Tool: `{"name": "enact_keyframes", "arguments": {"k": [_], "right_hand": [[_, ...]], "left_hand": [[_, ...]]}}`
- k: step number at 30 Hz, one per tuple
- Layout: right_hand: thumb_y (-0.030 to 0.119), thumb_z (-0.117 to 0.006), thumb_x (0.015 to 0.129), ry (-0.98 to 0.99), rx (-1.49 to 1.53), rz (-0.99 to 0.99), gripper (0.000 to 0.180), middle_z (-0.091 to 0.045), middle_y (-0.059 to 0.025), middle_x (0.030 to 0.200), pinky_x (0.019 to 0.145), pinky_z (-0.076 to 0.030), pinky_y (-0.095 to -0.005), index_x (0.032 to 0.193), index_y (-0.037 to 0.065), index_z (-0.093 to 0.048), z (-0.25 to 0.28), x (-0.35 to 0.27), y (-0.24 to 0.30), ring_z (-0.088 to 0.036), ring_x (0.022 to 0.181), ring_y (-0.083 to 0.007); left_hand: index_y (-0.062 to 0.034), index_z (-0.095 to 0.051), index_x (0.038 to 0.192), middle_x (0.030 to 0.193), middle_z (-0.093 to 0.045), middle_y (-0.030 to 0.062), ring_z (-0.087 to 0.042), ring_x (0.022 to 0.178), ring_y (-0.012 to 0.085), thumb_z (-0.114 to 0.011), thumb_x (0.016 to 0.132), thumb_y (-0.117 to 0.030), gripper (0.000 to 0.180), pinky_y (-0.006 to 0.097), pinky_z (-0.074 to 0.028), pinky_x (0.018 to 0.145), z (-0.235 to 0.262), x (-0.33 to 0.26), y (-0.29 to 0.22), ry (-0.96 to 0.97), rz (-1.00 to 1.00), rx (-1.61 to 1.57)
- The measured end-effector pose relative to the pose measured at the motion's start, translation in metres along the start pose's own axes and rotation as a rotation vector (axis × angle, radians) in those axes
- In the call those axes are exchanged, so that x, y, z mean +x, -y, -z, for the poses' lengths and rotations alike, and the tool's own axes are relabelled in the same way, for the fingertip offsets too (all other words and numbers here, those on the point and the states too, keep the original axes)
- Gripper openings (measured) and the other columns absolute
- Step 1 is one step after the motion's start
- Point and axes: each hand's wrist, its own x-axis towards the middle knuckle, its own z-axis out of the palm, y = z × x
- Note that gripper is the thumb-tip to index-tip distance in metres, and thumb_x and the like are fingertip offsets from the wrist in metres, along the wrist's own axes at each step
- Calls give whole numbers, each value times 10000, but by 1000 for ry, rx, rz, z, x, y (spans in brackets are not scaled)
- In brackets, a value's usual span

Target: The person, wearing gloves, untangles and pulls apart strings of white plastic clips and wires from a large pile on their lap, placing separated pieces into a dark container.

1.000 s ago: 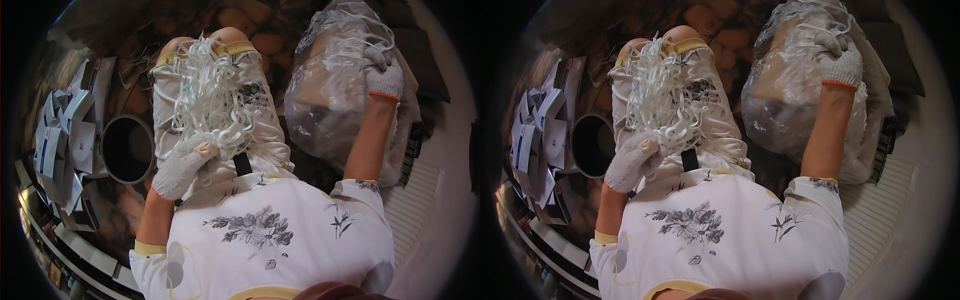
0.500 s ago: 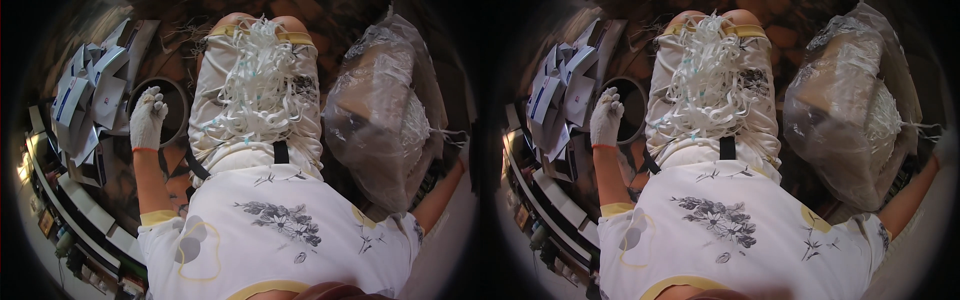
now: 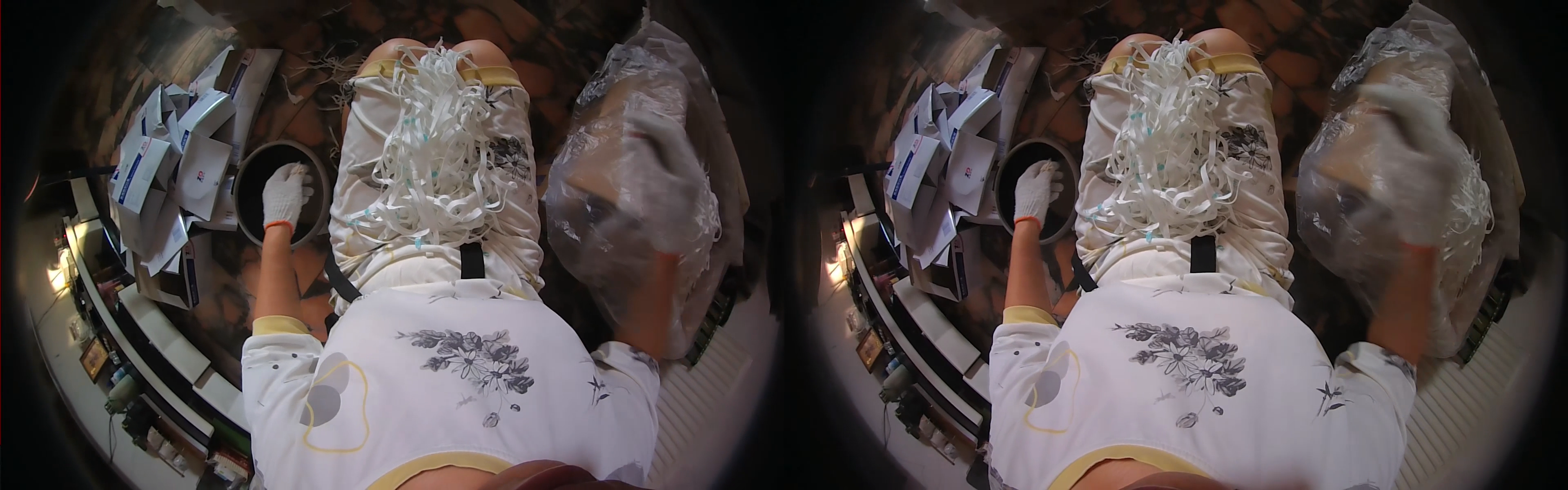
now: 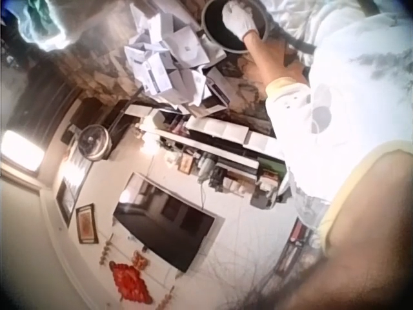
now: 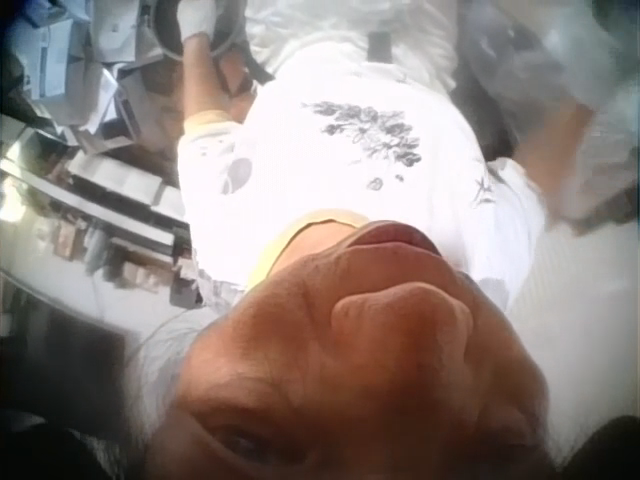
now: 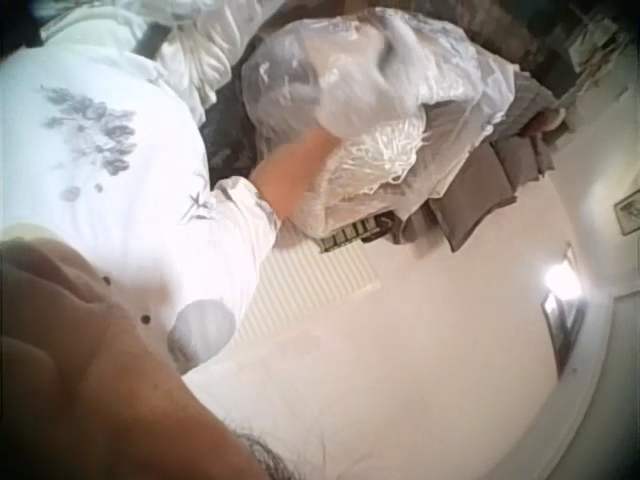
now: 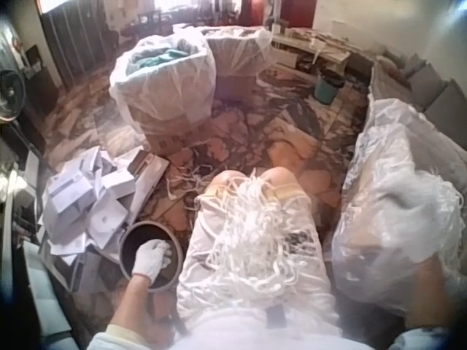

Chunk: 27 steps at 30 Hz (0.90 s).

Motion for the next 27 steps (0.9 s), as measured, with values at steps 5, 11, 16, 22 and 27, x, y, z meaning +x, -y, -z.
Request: {"name": "enact_keyframes", "arguments": {"k": [5,11,16,22,27], "right_hand": [[-51,-600,828,250,111,25,485,-588,-24,935,754,-498,-248,1287,101,-563,-119,14,-9,-592,832,-101],[-44,-631,779,109,0,270,316,-628,-85,919,780,-498,-299,1079,54,-652,-156,24,-29,-626,831,-211],[-6,-675,760,14,90,142,157,-648,-104,863,747,-508,-328,909,44,-687,-129,18,0,-640,817,-260],[-100,-626,752,49,3,358,161,-608,-79,816,658,-475,-310,871,5,-649,-107,0,45,-607,727,-207],[-60,-643,769,265,242,264,121,-599,-69,835,656,-492,-292,859,20,-632,-79,-7,45,-605,723,-181]], "left_hand": [[-31,-702,891,656,-588,-2,-470,540,60,-577,945,-246,254,224,-366,497,-23,-24,-52,21,-250,-79],[-41,-701,851,622,-537,-38,-421,525,30,-579,957,-271,282,195,-316,483,-41,-62,-99,96,-367,-153],[-45,-640,1113,833,-617,-7,-527,669,30,-651,907,-162,237,168,-439,571,-56,-90,-131,318,-517,-298],[-74,-560,1233,1137,-624,107,-641,930,215,-746,757,-91,512,321,-523,818,-90,-137,-189,187,-1264,245],[-51,-592,1154,987,-654,116,-644,859,293,-709,795,-133,386,352,-513,774,-89,-139,-192,624,-1200,230]]}}
